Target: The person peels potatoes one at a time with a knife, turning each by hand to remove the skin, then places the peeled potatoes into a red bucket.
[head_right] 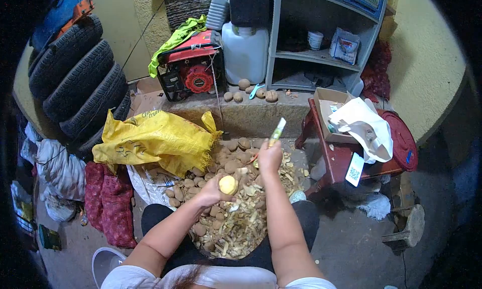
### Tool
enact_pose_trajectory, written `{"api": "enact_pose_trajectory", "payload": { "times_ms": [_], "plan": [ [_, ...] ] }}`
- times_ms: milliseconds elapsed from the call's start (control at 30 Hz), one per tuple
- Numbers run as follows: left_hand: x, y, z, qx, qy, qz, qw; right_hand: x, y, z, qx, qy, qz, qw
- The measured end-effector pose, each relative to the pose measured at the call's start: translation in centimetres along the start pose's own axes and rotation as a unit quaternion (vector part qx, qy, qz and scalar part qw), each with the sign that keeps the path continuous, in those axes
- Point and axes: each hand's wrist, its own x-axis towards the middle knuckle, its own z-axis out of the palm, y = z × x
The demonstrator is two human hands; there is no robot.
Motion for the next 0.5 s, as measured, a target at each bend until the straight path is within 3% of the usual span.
{"api": "enact_pose_trajectory", "payload": {
  "times_ms": [133, 200, 333, 400, 500],
  "plan": [
    [0.4, -0.9, -0.6, -0.149, -0.005, 0.006, 0.989, 1.5, 1.2, 0.0, 0.08, -0.037, 0.018, 0.996],
    [0.4, -0.3, -1.1, -0.279, -0.05, -0.104, 0.953, 1.3, 1.0, -0.1, 0.005, -0.024, 0.007, 1.0],
    [0.4, -0.1, -0.7, -0.216, -0.009, -0.045, 0.975, 1.0, 0.2, -1.0, 0.002, -0.075, -0.001, 0.997],
    [0.4, -0.2, -0.8, -0.043, 0.063, 0.062, 0.995, 1.4, 0.7, -0.1, 0.054, -0.085, 0.001, 0.995],
    [0.7, -0.7, -0.5, -0.04, 0.071, 0.062, 0.995, 0.3, 0.6, 1.1, 0.101, -0.103, -0.002, 0.99]
  ]
}}
